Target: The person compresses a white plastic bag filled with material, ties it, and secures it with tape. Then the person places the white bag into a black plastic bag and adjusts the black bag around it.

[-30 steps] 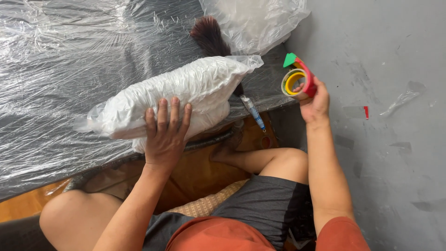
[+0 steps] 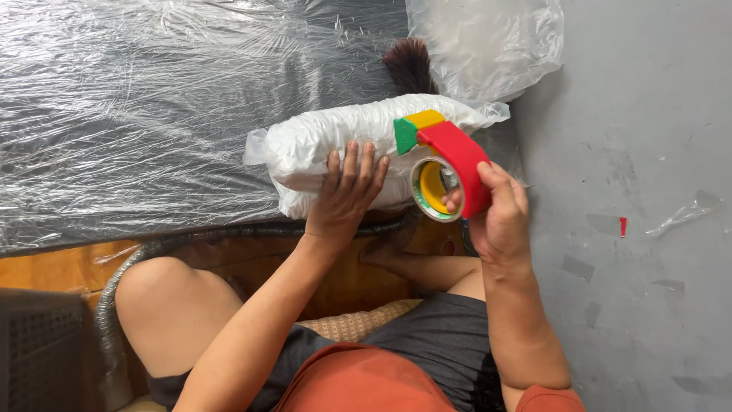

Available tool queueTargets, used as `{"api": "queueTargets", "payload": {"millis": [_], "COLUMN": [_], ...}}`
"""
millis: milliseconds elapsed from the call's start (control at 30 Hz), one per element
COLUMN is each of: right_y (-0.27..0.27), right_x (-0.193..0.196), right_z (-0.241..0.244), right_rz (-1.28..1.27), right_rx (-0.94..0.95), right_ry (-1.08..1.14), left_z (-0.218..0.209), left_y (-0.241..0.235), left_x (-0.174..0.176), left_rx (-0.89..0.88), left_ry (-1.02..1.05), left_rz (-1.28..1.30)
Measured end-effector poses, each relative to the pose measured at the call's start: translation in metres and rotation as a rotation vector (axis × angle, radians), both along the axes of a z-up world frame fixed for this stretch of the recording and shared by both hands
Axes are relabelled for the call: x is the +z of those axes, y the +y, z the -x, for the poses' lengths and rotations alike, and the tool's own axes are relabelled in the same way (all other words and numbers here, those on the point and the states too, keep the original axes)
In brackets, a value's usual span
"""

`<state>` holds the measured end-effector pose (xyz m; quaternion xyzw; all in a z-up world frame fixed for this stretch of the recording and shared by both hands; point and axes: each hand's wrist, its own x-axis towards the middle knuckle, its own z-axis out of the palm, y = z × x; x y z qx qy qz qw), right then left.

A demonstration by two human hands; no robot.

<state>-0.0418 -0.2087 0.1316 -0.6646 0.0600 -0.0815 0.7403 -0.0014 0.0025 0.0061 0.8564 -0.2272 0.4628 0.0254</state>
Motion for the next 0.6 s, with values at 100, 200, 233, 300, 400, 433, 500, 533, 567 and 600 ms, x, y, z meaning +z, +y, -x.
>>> {"api": "queueTargets", "payload": {"millis": [100, 200, 233, 300, 400, 433, 500, 533, 567, 600], "right_y": [0.025, 0.049, 0.052, 0.057, 0.068, 0.068, 0.069, 0.059, 0.050, 0.041], "right_x": [-0.006, 0.008, 0.009, 0.012, 0.018, 0.015, 0.008, -0.003, -0.014, -0.024], "right_z": [-0.006, -0.013, -0.013, -0.013, -0.007, -0.008, -0.009, -0.011, -0.013, -0.015], "right_rz": [0.140, 0.238, 0.241, 0.284, 0.328, 0.331, 0.363, 0.364, 0.456, 0.548], "right_rx": [-0.001, 0.009, 0.010, 0.002, -0.024, -0.025, -0.032, -0.034, -0.036, -0.038], "right_ry": [-0.041, -0.065, -0.065, -0.057, -0.046, -0.044, -0.048, -0.045, -0.068, -0.091], "left_z": [-0.003, -0.003, -0.003, -0.004, -0.002, -0.002, -0.002, -0.001, -0.001, -0.001], "left_y": [-0.002, 0.000, -0.001, -0.002, -0.001, 0.000, 0.002, 0.002, 0.002, 0.002], "left_x": [-0.006, -0.002, -0.003, -0.006, -0.004, -0.003, -0.001, 0.000, 0.000, 0.001], "left_rx": [-0.009, -0.018, -0.018, -0.032, -0.023, -0.024, 0.010, 0.008, 0.020, 0.032], "left_ry": [-0.017, -0.016, -0.016, -0.018, 0.000, 0.002, -0.018, -0.016, -0.019, -0.021], "left_rz": [0.019, 0.027, 0.029, 0.050, 0.031, 0.033, 0.002, 0.003, 0.002, 0.001]}}
